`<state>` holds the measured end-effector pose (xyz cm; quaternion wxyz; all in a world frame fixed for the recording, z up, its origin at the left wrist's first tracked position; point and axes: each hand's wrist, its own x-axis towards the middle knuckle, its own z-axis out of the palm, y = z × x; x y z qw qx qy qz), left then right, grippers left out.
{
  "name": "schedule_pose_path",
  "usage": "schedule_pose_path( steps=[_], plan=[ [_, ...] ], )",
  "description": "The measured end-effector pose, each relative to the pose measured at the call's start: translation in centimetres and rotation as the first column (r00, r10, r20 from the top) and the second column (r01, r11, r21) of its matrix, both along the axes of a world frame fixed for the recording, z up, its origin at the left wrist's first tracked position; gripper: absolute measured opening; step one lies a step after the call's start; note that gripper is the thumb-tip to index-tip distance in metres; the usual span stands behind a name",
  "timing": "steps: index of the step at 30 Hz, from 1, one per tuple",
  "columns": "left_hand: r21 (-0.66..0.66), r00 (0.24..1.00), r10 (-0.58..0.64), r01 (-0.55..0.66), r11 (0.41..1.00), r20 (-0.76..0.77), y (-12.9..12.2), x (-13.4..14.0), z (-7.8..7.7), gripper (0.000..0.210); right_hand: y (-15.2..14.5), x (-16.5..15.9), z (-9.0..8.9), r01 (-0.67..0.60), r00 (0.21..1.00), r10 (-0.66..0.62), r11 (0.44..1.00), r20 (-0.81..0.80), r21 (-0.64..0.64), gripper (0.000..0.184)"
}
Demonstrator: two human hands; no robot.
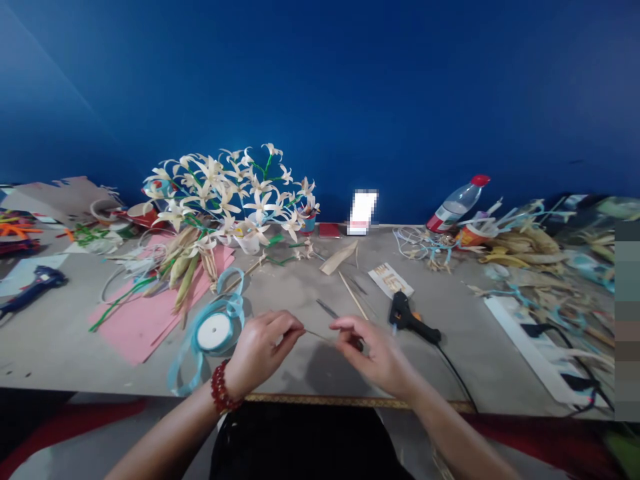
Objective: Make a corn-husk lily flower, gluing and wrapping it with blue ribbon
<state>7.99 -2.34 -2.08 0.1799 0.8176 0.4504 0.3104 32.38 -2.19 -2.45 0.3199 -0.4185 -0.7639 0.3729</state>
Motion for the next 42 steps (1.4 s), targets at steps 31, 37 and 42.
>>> schedule_pose_path(
  steps=[31,37,42],
  plan=[
    [0.354,0.993,-0.108,0.084,0.931,0.048,-5.1,-0.8,0.1,0.018,-7.3,-2.2,-2.6,-0.708,0.507,-0.304,0.386,-0.806,-0.591,0.034],
    [0.408,0.99,-0.047,-0.012,0.913,0.136,-4.7,-0.9,-1.1,0.024,-7.6,-2.9,-3.6,-0.785,0.291,-0.317,0.461,-0.903,-0.414,0.043],
    [0.403,0.983,-0.047,-0.03,0.915,0.18,-4.7,-1.4,-1.2,0.025,-7.6,-3.4,-4.1,-0.74,0.31,-0.29,0.524,-0.905,-0.421,0.039]
  ],
)
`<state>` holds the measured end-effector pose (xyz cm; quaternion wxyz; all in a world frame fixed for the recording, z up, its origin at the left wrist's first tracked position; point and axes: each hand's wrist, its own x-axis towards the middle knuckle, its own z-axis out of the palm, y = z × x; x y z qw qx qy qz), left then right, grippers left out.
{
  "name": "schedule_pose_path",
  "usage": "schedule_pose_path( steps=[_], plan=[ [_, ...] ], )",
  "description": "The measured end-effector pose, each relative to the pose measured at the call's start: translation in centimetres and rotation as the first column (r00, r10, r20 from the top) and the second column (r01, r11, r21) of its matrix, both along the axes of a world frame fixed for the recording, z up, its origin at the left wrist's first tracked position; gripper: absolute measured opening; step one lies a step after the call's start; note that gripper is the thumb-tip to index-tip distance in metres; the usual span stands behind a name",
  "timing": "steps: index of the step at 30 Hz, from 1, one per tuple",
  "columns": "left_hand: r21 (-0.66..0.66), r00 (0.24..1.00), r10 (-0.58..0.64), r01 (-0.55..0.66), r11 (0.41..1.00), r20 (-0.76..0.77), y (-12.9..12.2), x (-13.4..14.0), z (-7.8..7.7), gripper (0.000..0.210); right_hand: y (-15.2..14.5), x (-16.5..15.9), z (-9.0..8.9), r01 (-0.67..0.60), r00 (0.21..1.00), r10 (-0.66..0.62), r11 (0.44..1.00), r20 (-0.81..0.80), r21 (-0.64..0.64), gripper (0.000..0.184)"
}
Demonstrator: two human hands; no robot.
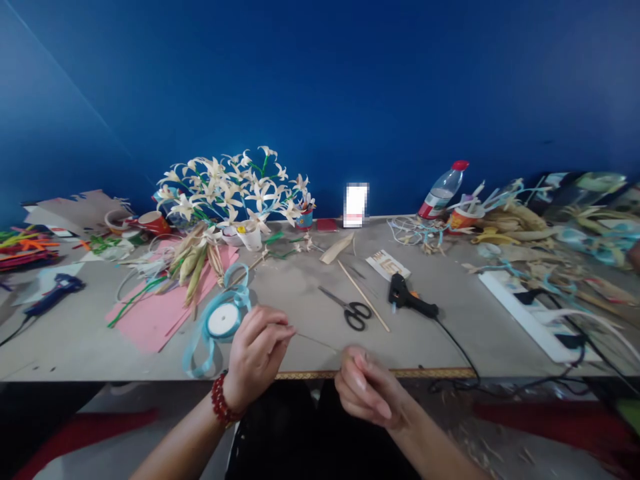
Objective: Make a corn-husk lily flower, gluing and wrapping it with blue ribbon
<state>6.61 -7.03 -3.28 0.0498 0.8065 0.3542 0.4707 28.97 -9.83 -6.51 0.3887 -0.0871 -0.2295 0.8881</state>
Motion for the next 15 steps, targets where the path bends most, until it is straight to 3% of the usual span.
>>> schedule_pose_path(
  steps=[3,8,15],
  plan=[
    [-0.056,1.0,-0.022,0.022,0.998,0.001,-0.1,-0.2,0.1,0.023,0.3,0.0,0.3,0.071,0.981,-0.077,0.997,0.176,0.044,0.04],
    [-0.24,0.993,-0.064,0.087,0.967,0.102,-0.4,0.3,-0.1,0.016,1.4,0.5,1.1,0.137,0.834,-0.193,0.98,0.517,0.146,0.038],
    [-0.384,0.956,0.144,-0.036,0.923,0.257,-0.9,1.7,-1.3,0.013,1.6,-0.6,1.0,0.095,0.728,-0.214,0.972,0.651,0.214,0.036]
  ],
)
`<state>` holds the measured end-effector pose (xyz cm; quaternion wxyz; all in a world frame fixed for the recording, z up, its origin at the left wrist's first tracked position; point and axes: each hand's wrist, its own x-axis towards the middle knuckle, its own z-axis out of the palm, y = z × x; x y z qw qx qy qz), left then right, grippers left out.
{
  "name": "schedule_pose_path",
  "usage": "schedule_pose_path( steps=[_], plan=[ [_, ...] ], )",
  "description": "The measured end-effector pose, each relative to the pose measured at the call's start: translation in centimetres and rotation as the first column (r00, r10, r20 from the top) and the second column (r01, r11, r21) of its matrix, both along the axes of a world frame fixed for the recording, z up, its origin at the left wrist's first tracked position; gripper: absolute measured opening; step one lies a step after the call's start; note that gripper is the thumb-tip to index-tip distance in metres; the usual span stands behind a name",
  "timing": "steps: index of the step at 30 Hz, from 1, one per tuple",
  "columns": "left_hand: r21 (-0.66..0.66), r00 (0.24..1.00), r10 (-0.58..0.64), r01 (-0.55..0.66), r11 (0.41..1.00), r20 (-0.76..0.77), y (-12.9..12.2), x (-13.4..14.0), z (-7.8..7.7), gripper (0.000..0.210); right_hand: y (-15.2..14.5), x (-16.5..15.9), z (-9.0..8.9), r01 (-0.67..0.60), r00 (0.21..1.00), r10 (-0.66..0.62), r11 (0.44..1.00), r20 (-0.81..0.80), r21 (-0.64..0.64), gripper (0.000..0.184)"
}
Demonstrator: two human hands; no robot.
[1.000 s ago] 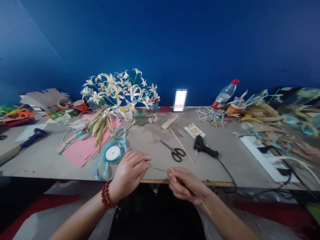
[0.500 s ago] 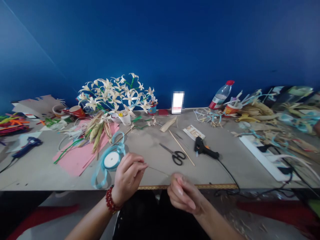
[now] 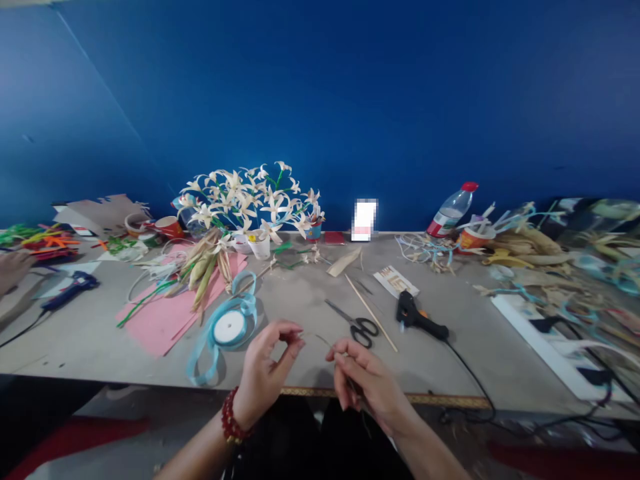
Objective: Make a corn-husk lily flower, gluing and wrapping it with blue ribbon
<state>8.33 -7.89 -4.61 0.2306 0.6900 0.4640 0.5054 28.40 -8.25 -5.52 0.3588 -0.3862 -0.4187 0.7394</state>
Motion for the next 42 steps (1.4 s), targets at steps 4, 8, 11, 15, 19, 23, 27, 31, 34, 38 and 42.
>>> schedule_pose_path(
  steps=[4,8,11,15,19,23,27,31,34,38,42],
  plan=[
    [0.035,0.995,-0.043,0.04,0.999,0.093,-0.1,0.7,-0.8,0.01,-0.4,-1.0,-0.2,0.014,0.998,-0.015,1.0,-0.067,-0.005,0.034],
    [0.182,0.995,-0.091,0.085,0.98,0.03,0.3,0.7,-1.1,0.019,-0.6,-1.9,-0.5,0.04,0.987,-0.047,0.998,-0.156,-0.043,0.029],
    [0.182,0.996,-0.078,0.085,0.98,-0.049,0.4,0.8,-1.1,0.022,-0.7,-2.2,-0.7,0.027,0.988,-0.031,0.999,-0.153,-0.03,0.029],
    [0.038,0.996,-0.068,0.066,0.997,0.057,0.0,1.5,-1.0,0.024,-0.9,-2.2,-0.7,-0.027,0.998,0.031,0.996,-0.048,0.079,0.034],
    [-0.175,0.934,-0.106,0.174,0.969,0.34,-0.3,2.4,-1.0,0.022,-0.8,-1.9,-0.7,-0.048,0.998,0.039,0.984,0.055,0.172,0.037],
    [-0.346,0.692,-0.036,0.405,0.846,0.721,-0.3,2.7,-0.9,0.015,-0.5,-1.8,-1.0,-0.031,0.996,0.013,0.979,0.09,0.202,0.04],
    [-0.364,0.594,-0.065,0.571,0.736,0.802,-0.1,2.4,-0.3,0.013,-0.6,-1.8,-0.9,-0.025,0.992,-0.008,0.966,0.124,0.258,0.039],
    [-0.385,0.672,-0.116,0.547,0.744,0.731,0.2,1.9,0.0,0.015,-0.8,-1.3,-0.4,-0.023,0.986,-0.032,0.947,0.164,0.319,0.038],
    [-0.4,0.703,-0.103,0.512,0.76,0.704,0.5,1.8,0.0,0.014,-0.6,-0.7,0.0,-0.028,0.972,-0.062,0.928,0.228,0.373,0.036],
    [-0.399,0.733,-0.152,0.517,0.757,0.663,0.7,1.8,0.0,0.017,-0.2,-0.1,0.4,-0.012,0.936,-0.154,0.884,0.316,0.467,0.033],
    [-0.385,0.705,-0.226,0.593,0.707,0.672,0.8,1.8,-0.1,0.017,0.4,0.1,0.4,-0.016,0.898,-0.245,0.813,0.365,0.583,0.027]
  ],
)
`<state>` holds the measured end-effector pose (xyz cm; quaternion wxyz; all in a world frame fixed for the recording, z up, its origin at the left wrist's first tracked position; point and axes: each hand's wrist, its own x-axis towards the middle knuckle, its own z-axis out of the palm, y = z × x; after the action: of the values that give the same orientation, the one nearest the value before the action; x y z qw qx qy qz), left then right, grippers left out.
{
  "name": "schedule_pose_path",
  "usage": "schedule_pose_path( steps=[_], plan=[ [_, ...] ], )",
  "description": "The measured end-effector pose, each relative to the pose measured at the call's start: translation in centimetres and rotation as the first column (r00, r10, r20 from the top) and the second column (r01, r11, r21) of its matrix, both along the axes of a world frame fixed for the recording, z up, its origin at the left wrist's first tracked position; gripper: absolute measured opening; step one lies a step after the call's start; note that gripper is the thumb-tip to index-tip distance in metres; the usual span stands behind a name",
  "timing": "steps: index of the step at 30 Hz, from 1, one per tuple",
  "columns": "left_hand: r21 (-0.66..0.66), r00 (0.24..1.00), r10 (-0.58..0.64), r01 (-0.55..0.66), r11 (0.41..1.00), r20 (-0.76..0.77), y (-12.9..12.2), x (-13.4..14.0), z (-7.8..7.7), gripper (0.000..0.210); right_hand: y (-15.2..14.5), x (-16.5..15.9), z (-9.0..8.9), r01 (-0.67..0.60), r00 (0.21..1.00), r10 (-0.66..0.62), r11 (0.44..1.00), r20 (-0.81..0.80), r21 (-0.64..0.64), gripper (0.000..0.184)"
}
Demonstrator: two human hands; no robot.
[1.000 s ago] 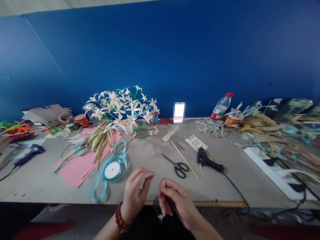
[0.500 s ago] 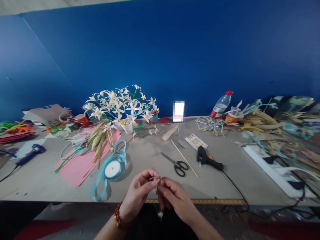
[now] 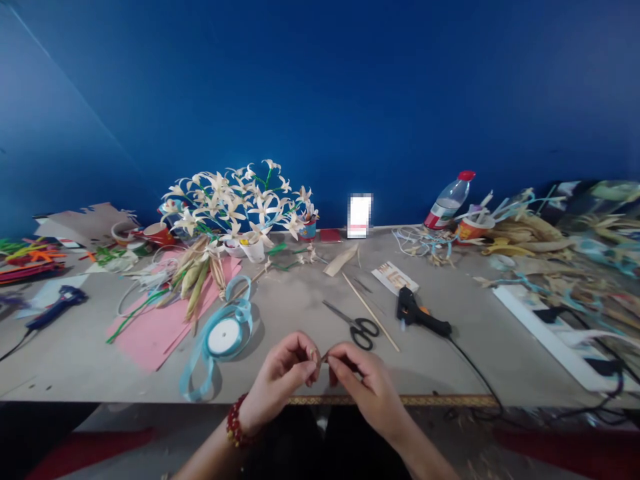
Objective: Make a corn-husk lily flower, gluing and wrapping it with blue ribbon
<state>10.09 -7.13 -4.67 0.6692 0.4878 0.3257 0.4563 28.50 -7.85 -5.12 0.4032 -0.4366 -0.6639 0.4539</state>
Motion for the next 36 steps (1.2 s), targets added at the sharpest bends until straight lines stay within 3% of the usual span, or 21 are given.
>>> schedule_pose_path(
  steps=[5,13,19,23,30,36],
  plan=[
    [-0.063,0.994,-0.086,0.09,0.994,0.07,0.4,0.3,-0.3,0.018,0.8,-0.4,-0.2,0.113,0.993,-0.116,0.973,0.006,0.2,0.015],
    [-0.065,0.997,0.077,-0.076,0.995,0.011,1.1,1.1,-0.7,0.02,1.7,-0.7,0.2,0.071,0.996,-0.065,0.992,-0.059,0.103,0.015],
    [-0.056,0.981,0.188,-0.19,0.98,-0.039,1.9,1.7,-1.2,0.02,2.5,-0.4,0.0,0.076,0.997,-0.072,0.988,-0.031,0.136,0.014],
    [-0.087,0.973,0.229,-0.225,0.97,0.036,2.2,2.2,-2.0,0.02,2.8,0.3,-0.1,0.134,0.99,-0.138,0.973,0.008,0.188,0.012],
    [-0.088,0.951,0.109,-0.087,0.992,0.29,2.8,2.9,-2.6,0.018,3.0,1.0,0.0,0.171,0.981,-0.193,0.921,0.031,0.349,0.01],
    [-0.146,0.98,-0.064,0.093,0.985,0.189,3.1,2.1,-1.9,0.022,3.5,1.3,-0.3,0.2,0.97,-0.24,0.884,0.044,0.423,0.018]
  ],
)
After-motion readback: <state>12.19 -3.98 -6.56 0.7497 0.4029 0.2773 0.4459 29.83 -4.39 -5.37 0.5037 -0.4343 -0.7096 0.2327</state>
